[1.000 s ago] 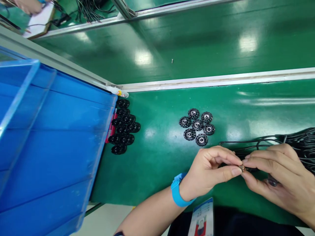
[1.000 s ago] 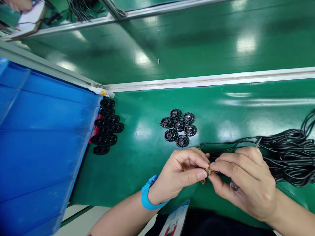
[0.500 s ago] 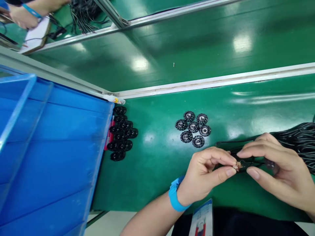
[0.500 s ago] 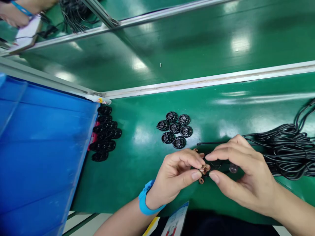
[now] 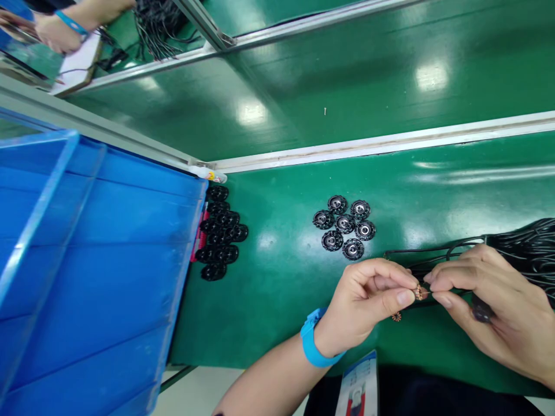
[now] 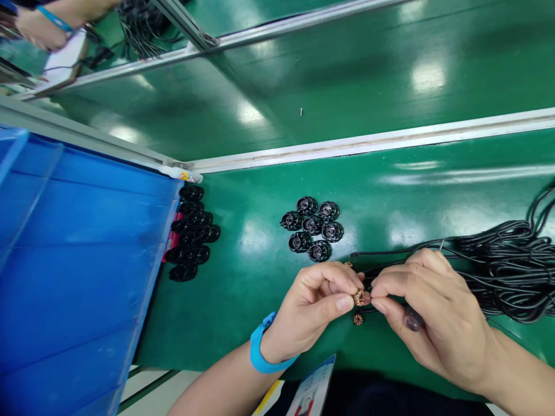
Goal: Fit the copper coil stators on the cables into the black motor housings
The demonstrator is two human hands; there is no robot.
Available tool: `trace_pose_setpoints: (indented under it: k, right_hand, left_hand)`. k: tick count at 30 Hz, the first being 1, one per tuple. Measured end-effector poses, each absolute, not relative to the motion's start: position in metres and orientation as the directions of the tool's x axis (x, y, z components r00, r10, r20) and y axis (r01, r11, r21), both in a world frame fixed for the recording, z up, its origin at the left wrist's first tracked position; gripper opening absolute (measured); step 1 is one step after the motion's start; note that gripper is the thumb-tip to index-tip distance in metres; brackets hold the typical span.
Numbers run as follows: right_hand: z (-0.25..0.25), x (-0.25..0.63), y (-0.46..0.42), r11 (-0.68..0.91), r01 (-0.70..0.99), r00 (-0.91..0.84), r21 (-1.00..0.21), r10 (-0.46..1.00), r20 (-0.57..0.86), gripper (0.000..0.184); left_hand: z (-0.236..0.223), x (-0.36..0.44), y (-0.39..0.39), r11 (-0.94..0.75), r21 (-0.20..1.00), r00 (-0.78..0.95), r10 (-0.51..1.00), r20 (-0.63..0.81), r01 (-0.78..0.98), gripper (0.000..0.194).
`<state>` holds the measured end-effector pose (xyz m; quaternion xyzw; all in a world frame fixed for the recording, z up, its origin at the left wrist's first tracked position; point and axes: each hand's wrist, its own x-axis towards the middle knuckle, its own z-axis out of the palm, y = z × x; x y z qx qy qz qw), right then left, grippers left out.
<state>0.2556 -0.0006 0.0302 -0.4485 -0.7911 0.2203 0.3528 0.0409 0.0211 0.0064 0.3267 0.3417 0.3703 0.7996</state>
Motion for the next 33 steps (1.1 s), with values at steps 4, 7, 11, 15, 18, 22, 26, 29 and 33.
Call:
trace_pose_setpoints:
  k: [4,7,11,15,18,22,26,29,33]
  right_hand:
    - [0.029,0.253,-0.005,0.494,0.558,-0.354,-0.667,0.868,0.348,0.015]
    - [0.028,0.253,-0.004,0.482,0.551,-0.340,-0.681,0.875,0.344,0.013]
    - [0.026,0.255,-0.001,0.517,0.573,-0.334,-0.636,0.856,0.395,0.011]
    - [0.023,0.254,0.001,0.535,0.644,-0.338,-0.547,0.840,0.424,0.033]
    - [0.022,0.251,0.001,0.562,0.641,-0.349,-0.522,0.820,0.454,0.034]
    - [0.023,0.252,0.000,0.578,0.628,-0.333,-0.520,0.804,0.492,0.038]
    - [0.024,0.255,-0.001,0.584,0.632,-0.313,-0.510,0.794,0.521,0.048]
    - [0.028,0.255,0.000,0.586,0.633,-0.293,-0.506,0.786,0.545,0.056]
    - [0.036,0.254,0.003,0.604,0.610,-0.307,-0.512,0.776,0.550,0.055]
  left_hand:
    - [0.007,0.042,0.020,0.542,0.747,0.495,0.804,-0.329,-0.385,0.019]
    - [0.007,0.042,0.020,0.565,0.739,0.493,0.792,-0.360,-0.368,0.024]
    - [0.005,0.040,0.020,0.608,0.708,0.514,0.762,-0.393,-0.359,0.030]
    - [0.006,0.040,0.019,0.605,0.707,0.531,0.760,-0.375,-0.366,0.029]
    - [0.008,0.043,0.018,0.515,0.771,0.483,0.818,-0.312,-0.374,0.024]
    - [0.010,0.045,0.016,0.400,0.852,0.415,0.876,-0.246,-0.339,0.028]
    - [0.010,0.045,0.016,0.308,0.887,0.397,0.904,-0.160,-0.343,0.024]
    - [0.011,0.045,0.016,0.324,0.877,0.405,0.899,-0.169,-0.355,0.023]
    - [0.013,0.045,0.015,0.362,0.856,0.416,0.888,-0.196,-0.369,0.025]
